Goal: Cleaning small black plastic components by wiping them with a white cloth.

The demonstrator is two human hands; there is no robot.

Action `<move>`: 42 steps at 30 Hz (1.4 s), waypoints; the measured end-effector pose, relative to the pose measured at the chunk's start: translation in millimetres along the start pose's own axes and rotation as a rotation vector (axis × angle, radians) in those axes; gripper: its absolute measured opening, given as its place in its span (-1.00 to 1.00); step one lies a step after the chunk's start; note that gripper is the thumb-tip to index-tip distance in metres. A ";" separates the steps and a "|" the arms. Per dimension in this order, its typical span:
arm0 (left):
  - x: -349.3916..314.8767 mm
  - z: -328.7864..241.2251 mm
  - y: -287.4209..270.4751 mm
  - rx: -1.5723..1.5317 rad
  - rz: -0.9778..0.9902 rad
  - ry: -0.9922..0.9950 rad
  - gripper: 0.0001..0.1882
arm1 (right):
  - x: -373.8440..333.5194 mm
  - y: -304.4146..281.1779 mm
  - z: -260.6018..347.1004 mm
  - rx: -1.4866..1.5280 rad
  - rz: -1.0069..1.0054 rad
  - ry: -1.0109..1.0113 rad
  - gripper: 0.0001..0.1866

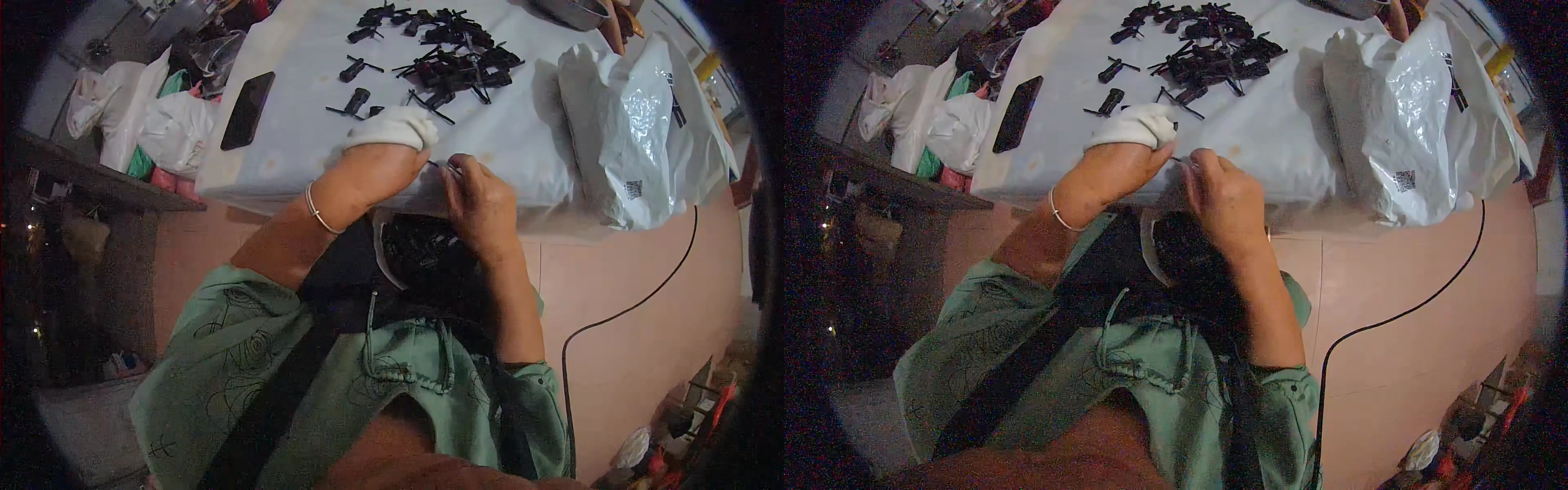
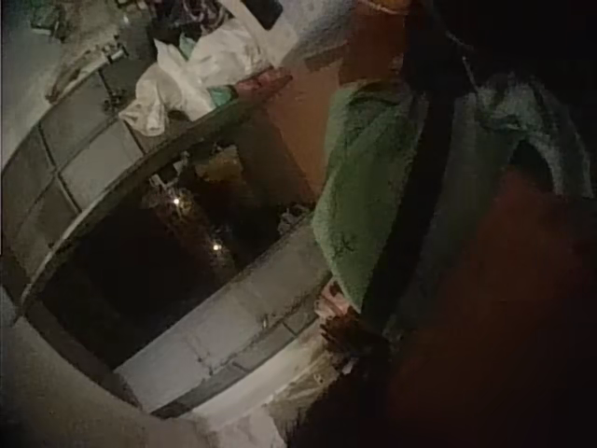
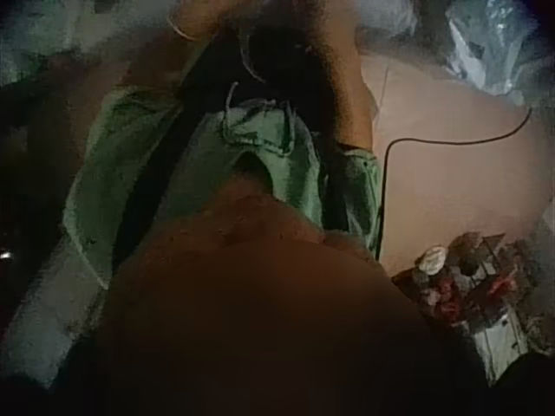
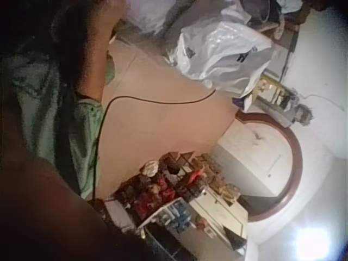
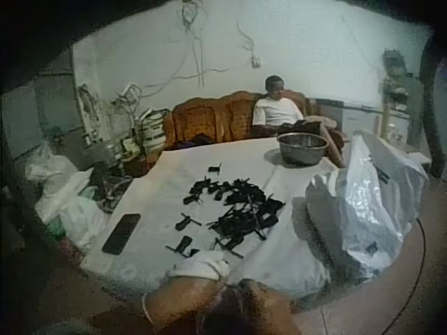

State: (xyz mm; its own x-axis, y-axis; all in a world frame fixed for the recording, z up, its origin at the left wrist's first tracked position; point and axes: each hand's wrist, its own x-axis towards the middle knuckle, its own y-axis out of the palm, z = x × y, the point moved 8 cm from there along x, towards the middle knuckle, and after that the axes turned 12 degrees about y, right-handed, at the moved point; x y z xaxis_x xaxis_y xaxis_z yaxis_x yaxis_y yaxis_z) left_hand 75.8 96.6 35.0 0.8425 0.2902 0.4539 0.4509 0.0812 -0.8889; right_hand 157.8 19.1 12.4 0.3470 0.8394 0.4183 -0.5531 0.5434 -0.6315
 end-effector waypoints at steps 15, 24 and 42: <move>-3.3 -3.3 2.2 -0.208 0.117 -0.070 -0.77 | -8.9 17.4 16.2 0.024 0.111 -0.134 -0.84; -23.0 6.9 12.7 -0.603 0.008 -0.198 -0.76 | -5.0 1.3 6.5 0.319 -0.085 0.006 -0.94; -16.8 -38.6 -24.3 -0.362 -0.084 -0.037 -0.73 | -10.2 35.1 -11.5 0.800 0.240 0.292 -0.71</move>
State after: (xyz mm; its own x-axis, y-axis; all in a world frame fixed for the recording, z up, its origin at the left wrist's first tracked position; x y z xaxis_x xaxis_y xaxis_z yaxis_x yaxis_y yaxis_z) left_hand 62.1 53.0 51.3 0.7897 0.3314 0.5162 0.5988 -0.2339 -0.7660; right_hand 143.5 29.7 -21.5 0.2719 0.9589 0.0809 -0.9622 0.2720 0.0106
